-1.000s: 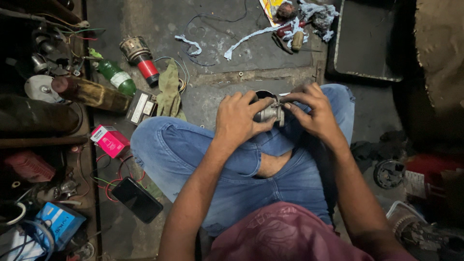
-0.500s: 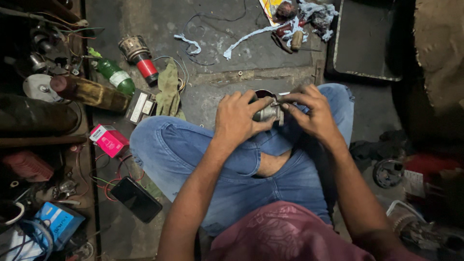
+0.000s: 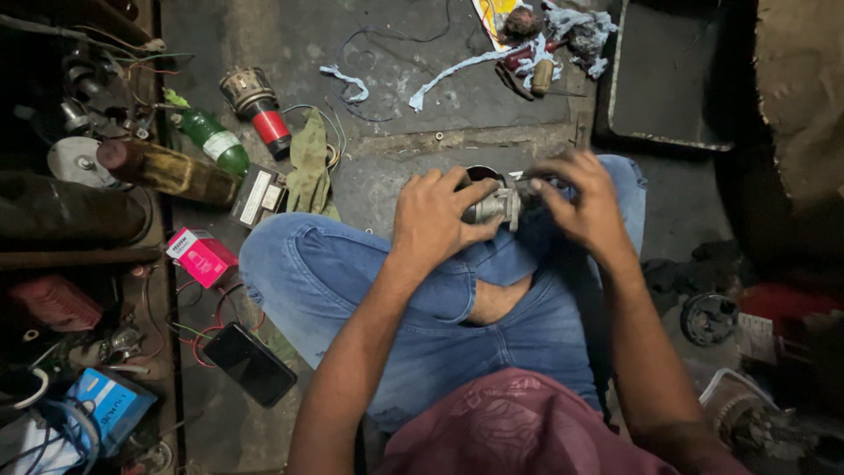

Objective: The person sits cross-legged on the floor and repairs a starter motor, using a screwdriver to loosen and remove parts from the unit held in their lap. They turn the motor over, manipulate its end cap and solenoid, and reposition it repeatedly while working on different sides.

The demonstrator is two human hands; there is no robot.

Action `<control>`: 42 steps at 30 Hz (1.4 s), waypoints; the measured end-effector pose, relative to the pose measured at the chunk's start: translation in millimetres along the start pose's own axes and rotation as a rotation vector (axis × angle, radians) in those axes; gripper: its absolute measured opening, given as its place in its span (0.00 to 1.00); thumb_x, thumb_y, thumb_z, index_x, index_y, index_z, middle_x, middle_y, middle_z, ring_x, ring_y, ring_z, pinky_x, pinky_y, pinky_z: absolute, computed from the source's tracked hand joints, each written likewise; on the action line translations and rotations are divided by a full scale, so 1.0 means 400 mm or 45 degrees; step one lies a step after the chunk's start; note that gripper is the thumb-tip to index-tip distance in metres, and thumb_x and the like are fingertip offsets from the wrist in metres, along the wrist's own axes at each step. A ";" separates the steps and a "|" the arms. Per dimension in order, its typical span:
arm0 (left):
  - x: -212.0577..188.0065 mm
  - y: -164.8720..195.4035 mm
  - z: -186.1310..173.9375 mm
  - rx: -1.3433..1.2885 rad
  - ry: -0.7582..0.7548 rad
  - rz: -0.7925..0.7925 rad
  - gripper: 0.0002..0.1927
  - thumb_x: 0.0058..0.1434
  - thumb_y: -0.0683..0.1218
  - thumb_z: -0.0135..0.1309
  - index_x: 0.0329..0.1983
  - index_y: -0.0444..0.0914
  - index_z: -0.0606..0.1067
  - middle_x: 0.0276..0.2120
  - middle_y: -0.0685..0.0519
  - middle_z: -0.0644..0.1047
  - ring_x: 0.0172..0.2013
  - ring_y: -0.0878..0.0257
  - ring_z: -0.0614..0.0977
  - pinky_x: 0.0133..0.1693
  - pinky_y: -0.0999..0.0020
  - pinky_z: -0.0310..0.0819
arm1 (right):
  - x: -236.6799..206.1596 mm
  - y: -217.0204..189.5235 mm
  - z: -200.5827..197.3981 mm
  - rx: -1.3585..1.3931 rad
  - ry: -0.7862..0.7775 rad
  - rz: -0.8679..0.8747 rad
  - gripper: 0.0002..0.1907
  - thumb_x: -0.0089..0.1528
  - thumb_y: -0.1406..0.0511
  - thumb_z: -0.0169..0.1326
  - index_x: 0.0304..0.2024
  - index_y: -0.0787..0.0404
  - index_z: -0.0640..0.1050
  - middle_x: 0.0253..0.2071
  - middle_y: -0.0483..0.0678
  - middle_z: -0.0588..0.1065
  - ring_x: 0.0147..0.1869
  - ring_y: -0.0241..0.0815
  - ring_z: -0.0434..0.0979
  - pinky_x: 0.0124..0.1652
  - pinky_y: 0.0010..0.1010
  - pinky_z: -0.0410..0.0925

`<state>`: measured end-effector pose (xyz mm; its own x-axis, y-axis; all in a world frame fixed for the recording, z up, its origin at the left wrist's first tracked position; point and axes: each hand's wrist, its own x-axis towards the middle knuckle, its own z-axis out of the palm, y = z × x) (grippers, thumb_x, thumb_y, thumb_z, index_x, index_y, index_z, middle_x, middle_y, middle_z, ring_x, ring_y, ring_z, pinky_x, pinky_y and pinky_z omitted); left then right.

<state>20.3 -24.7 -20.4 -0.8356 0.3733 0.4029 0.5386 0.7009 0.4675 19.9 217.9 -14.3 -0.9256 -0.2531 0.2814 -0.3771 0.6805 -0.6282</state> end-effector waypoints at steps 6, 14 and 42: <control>0.000 -0.002 0.001 0.013 0.009 0.004 0.25 0.47 0.62 0.68 0.48 0.52 0.82 0.36 0.55 0.77 0.37 0.54 0.79 0.38 0.54 0.71 | -0.008 0.016 0.023 0.105 -0.027 -0.092 0.13 0.59 0.69 0.65 0.46 0.63 0.82 0.44 0.52 0.77 0.51 0.52 0.75 0.51 0.38 0.67; 0.000 -0.004 0.004 0.003 0.016 0.019 0.25 0.47 0.61 0.68 0.49 0.53 0.82 0.38 0.55 0.77 0.37 0.54 0.79 0.38 0.55 0.71 | -0.012 0.021 0.027 0.103 -0.006 -0.123 0.13 0.57 0.69 0.66 0.45 0.62 0.83 0.44 0.51 0.78 0.51 0.50 0.74 0.51 0.38 0.66; 0.000 -0.002 0.003 -0.018 0.025 -0.009 0.25 0.47 0.61 0.68 0.48 0.52 0.83 0.37 0.55 0.77 0.36 0.54 0.78 0.39 0.54 0.71 | -0.016 0.031 0.042 0.366 -0.114 0.273 0.12 0.65 0.67 0.58 0.50 0.64 0.80 0.41 0.51 0.80 0.43 0.44 0.80 0.42 0.30 0.70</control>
<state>19.8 -24.7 -21.7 -0.8371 0.3567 0.4149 0.5346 0.6946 0.4814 20.5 216.3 -36.0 -0.9789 -0.1938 0.0646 -0.1562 0.5067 -0.8478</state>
